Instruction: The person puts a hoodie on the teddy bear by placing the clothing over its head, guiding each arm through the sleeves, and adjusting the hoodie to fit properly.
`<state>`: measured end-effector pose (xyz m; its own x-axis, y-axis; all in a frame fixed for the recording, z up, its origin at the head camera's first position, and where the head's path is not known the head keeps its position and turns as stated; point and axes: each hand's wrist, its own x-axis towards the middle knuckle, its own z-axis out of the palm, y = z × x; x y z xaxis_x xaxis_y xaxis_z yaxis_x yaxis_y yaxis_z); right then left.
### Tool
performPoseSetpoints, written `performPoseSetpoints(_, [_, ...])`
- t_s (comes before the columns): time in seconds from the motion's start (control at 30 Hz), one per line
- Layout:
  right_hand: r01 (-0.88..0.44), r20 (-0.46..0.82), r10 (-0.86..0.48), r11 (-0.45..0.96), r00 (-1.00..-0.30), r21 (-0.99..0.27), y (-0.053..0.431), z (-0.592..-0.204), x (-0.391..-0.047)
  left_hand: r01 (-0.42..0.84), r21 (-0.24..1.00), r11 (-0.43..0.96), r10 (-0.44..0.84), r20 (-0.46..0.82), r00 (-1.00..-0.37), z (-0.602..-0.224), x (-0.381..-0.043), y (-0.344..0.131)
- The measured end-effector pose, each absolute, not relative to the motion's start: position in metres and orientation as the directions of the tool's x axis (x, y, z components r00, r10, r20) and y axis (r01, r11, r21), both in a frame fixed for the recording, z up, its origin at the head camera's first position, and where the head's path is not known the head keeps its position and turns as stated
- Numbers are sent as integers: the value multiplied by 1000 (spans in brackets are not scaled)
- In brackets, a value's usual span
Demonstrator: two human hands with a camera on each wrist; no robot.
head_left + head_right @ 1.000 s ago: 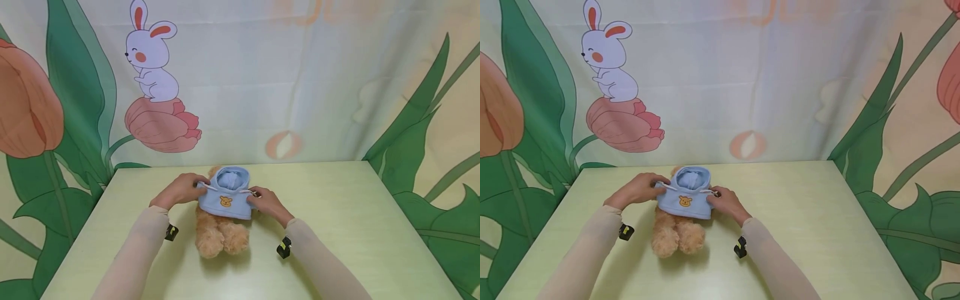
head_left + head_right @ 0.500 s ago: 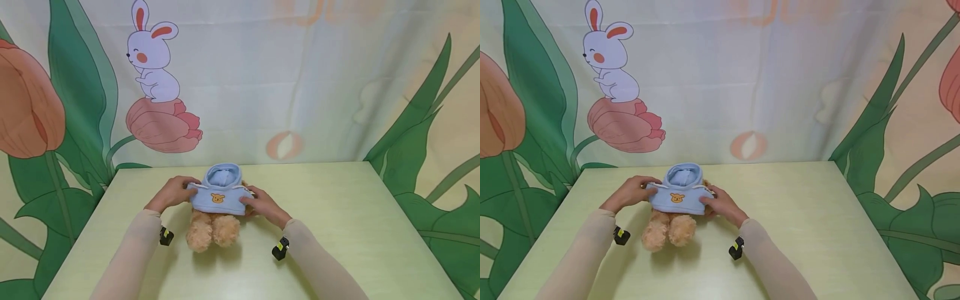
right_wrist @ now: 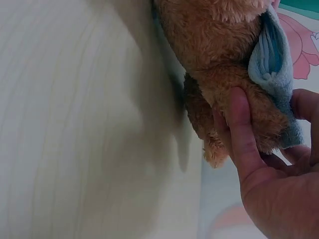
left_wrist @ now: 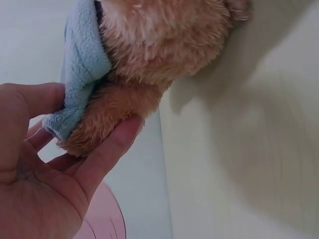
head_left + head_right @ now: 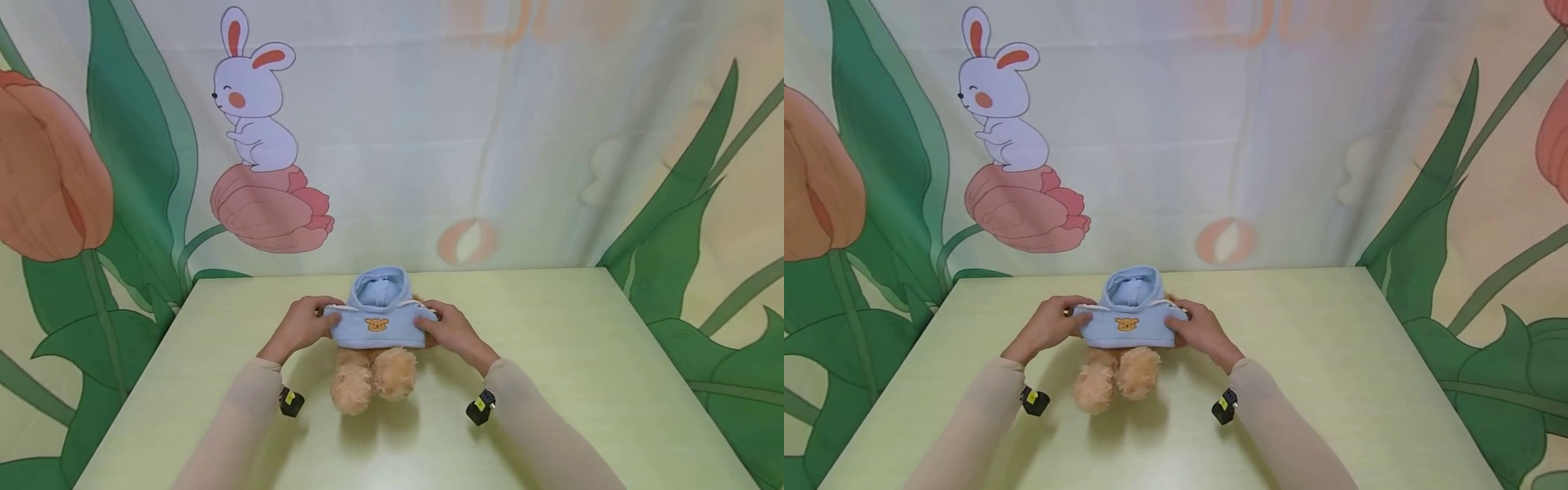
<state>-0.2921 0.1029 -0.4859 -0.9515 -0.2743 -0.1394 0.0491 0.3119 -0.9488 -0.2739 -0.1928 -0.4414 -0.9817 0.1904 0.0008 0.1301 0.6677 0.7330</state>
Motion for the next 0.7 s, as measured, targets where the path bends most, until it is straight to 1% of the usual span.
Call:
performPoseSetpoints(0.17, [8, -113, -219, 429, -969, -903, 130, -480, -285, 147, 789, 597, 201, 31, -979, -446, -267, -166])
performPoseSetpoints(0.3, [-9, -99, -191, 496, -977, -868, 151, -477, -279, 147, 832, 534, 208, 39, -977, -454, -263, -146])
performPoseSetpoints(0.53, [-6, -105, -182, 520, -978, -854, 178, -470, -268, 148, 872, 466, 221, 47, -974, -465, -255, -123])
performPoseSetpoints(0.7, [5, -120, -201, 496, -972, -868, 186, -472, -262, 163, 846, 508, 225, 52, -973, -470, -254, -118])
